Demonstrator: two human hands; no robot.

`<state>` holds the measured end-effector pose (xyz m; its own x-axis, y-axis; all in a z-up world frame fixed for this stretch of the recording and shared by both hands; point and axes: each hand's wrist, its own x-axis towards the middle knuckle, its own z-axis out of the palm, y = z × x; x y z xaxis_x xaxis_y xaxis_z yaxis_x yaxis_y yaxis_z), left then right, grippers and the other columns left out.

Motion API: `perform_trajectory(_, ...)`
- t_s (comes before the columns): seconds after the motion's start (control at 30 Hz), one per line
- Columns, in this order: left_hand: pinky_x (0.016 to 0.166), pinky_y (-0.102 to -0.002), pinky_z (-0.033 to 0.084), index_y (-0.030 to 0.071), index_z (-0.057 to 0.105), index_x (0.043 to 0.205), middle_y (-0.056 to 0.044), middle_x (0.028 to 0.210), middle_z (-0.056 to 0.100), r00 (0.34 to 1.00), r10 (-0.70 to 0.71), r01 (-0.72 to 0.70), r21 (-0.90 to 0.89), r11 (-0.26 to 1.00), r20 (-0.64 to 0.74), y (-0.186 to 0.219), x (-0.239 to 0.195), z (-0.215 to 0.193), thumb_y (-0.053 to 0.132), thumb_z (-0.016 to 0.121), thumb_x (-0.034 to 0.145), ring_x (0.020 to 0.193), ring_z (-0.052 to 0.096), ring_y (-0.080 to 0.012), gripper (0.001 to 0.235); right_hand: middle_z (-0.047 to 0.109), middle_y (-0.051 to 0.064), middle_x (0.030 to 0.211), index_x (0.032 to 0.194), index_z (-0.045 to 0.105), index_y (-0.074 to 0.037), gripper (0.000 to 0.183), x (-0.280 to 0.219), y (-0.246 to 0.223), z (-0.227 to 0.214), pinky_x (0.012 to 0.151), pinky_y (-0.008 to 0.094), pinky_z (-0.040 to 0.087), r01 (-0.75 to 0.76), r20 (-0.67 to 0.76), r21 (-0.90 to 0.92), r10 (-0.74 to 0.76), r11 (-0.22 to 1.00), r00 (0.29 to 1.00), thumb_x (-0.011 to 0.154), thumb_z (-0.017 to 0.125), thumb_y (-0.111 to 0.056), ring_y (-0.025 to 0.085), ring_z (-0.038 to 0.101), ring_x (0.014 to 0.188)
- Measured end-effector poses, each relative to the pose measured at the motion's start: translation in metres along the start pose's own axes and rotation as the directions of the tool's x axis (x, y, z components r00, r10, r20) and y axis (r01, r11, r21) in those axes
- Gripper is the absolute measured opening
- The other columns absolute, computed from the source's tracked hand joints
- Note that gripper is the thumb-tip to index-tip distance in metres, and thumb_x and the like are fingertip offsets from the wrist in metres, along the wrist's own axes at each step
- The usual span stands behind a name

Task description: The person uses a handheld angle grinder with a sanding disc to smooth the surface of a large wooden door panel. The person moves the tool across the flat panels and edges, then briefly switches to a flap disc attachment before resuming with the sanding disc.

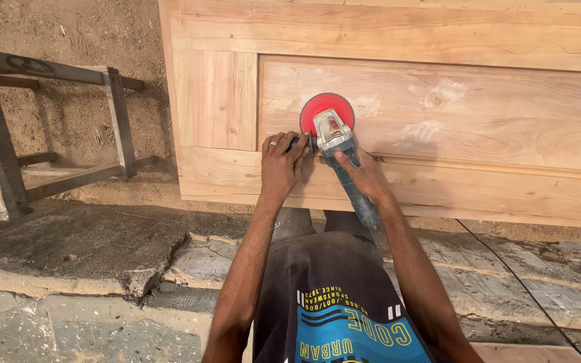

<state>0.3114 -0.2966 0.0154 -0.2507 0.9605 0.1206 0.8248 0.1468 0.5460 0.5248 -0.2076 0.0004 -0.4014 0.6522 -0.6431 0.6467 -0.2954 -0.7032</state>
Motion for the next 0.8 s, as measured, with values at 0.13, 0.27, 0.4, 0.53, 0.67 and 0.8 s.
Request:
perform_trajectory(0.13, 0.106, -0.047, 0.043, 0.009, 0.075, 0.123, -0.009, 0.119, 0.070, 0.989, -0.134, 0.136, 0.027, 0.990, -0.057, -0.033, -0.027, -0.027, 0.019, 0.075, 0.093, 0.115, 0.062, -0.0296, 0.032, 0.076, 0.016, 0.097, 0.122, 0.070, -0.003, 0.082, 0.011, -0.050, 0.031, 0.082, 0.044, 0.057, -0.044, 0.155, -0.113, 0.061, 0.993, 0.986, 0.085, 0.057, -0.075, 0.026, 0.074, 0.092)
perform_trajectory(0.27, 0.104, -0.045, 0.044, 0.010, 0.075, 0.126, -0.008, 0.120, 0.070, 0.980, -0.178, 0.182, 0.032, 0.983, -0.087, -0.047, -0.042, -0.039, 0.019, 0.075, 0.094, 0.114, 0.063, -0.0292, 0.033, 0.078, 0.017, 0.089, 0.120, 0.070, -0.006, 0.081, 0.017, -0.073, 0.045, 0.080, 0.042, 0.057, -0.120, 0.235, -0.211, 0.169, 0.970, 0.957, 0.082, 0.055, -0.075, 0.026, 0.077, 0.085)
perform_trajectory(0.4, 0.100, -0.044, 0.046, 0.008, 0.075, 0.127, -0.009, 0.118, 0.070, 0.978, -0.208, 0.208, -0.061, 0.976, 0.004, -0.038, -0.047, -0.032, 0.020, 0.075, 0.094, 0.110, 0.064, -0.0287, 0.035, 0.075, 0.017, 0.090, 0.118, 0.068, -0.002, 0.073, 0.017, -0.055, 0.036, 0.075, 0.042, 0.057, -0.052, 0.192, -0.225, 0.097, 0.973, 0.977, 0.088, 0.061, -0.068, 0.022, 0.073, 0.081)
perform_trajectory(0.53, 0.098, -0.046, 0.045, 0.007, 0.075, 0.122, -0.011, 0.119, 0.070, 0.988, -0.151, 0.151, -0.086, 0.985, 0.006, -0.004, -0.037, -0.001, 0.019, 0.078, 0.089, 0.110, 0.064, -0.0303, 0.035, 0.074, 0.014, 0.090, 0.112, 0.068, 0.002, 0.063, 0.005, -0.005, -0.005, 0.072, 0.039, 0.055, 0.052, 0.121, -0.150, -0.034, 0.987, 0.992, 0.094, 0.063, -0.059, 0.020, 0.070, 0.078)
perform_trajectory(0.67, 0.104, -0.046, 0.045, 0.011, 0.074, 0.126, -0.011, 0.125, 0.068, 0.998, -0.044, 0.051, -0.128, 0.990, 0.054, 0.031, -0.018, 0.029, 0.021, 0.080, 0.087, 0.116, 0.063, -0.0313, 0.041, 0.070, 0.012, 0.081, 0.111, 0.066, -0.001, 0.056, -0.022, 0.039, -0.042, 0.062, 0.036, 0.053, -0.183, 0.026, -0.064, 0.185, 0.981, 0.982, 0.095, 0.059, -0.055, 0.019, 0.066, 0.070)
perform_trajectory(0.8, 0.107, -0.049, 0.042, 0.006, 0.069, 0.129, -0.016, 0.125, 0.065, 0.974, 0.108, -0.077, -0.159, 0.984, 0.198, 0.041, 0.009, 0.039, 0.023, 0.082, 0.072, 0.117, 0.061, -0.0336, 0.061, 0.064, 0.006, 0.078, 0.107, 0.065, 0.000, 0.055, -0.034, 0.049, -0.050, 0.060, 0.032, 0.049, -0.105, -0.051, 0.204, 0.117, 0.973, 0.992, 0.103, 0.056, -0.054, 0.014, 0.059, 0.067)
